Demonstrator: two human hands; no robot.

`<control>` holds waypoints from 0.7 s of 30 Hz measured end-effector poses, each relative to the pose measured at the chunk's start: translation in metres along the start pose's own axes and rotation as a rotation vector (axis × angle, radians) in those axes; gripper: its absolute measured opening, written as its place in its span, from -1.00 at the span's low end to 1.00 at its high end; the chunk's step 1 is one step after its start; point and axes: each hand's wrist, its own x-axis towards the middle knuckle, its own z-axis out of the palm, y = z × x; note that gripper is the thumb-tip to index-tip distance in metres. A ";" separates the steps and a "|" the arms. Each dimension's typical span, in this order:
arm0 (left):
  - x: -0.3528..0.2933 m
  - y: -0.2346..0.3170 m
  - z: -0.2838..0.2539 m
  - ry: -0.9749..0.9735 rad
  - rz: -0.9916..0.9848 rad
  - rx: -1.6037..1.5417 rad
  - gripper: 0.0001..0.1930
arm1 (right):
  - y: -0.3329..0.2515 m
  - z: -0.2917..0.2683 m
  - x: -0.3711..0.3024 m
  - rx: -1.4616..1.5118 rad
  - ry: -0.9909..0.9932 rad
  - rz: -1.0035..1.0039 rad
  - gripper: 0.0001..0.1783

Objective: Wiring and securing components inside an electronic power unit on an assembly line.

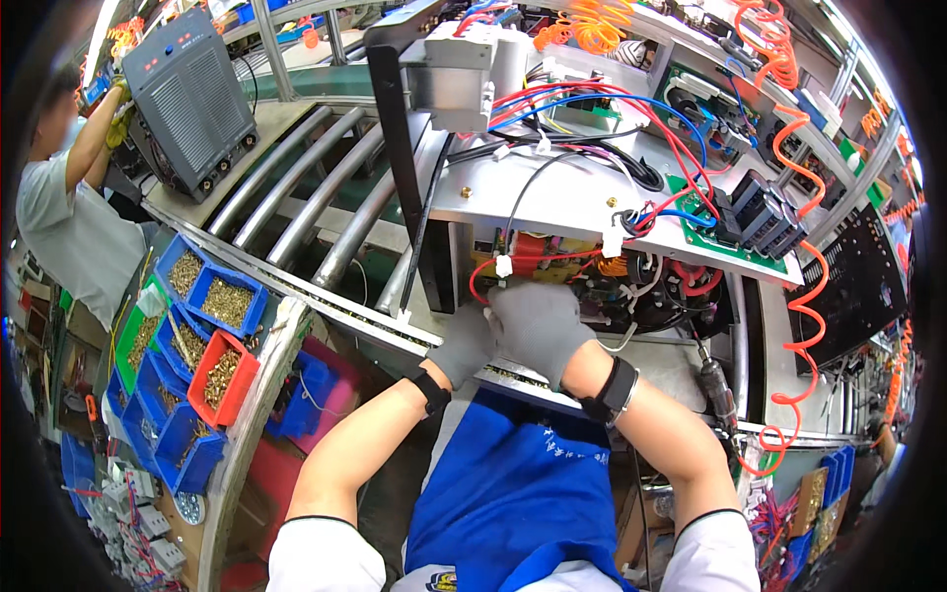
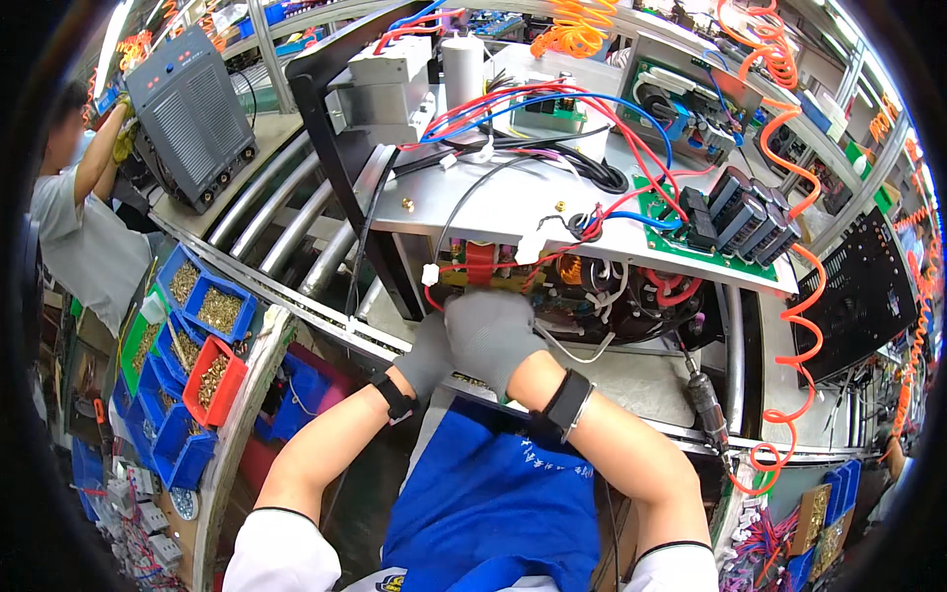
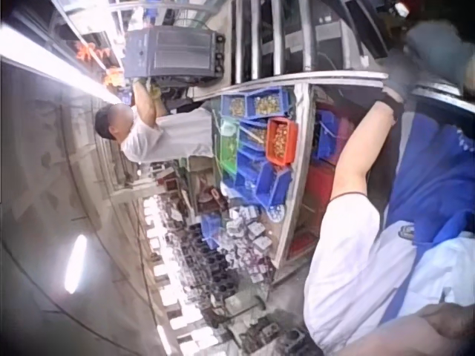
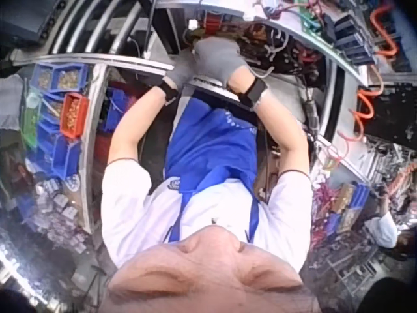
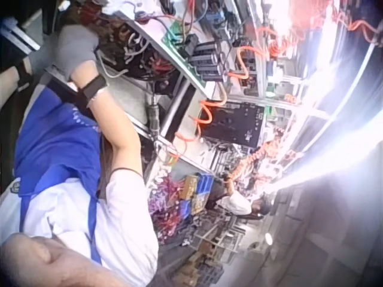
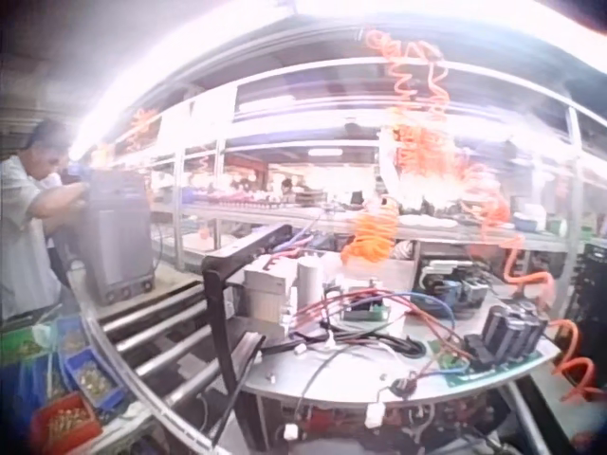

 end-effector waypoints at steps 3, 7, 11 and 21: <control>0.004 0.004 -0.008 -0.056 0.052 0.225 -0.69 | 0.005 0.000 0.001 0.009 -0.026 0.008 -0.78; 0.008 0.020 -0.018 0.169 0.099 -0.087 -0.64 | 0.029 0.002 -0.017 0.019 0.176 0.012 -0.79; 0.010 0.020 -0.021 0.087 0.020 -0.186 -0.66 | 0.033 0.000 -0.022 0.037 0.153 -0.018 -0.81; 0.010 0.032 -0.012 0.197 -0.077 -0.120 -0.68 | 0.040 0.021 -0.016 -0.151 0.272 -0.077 -0.86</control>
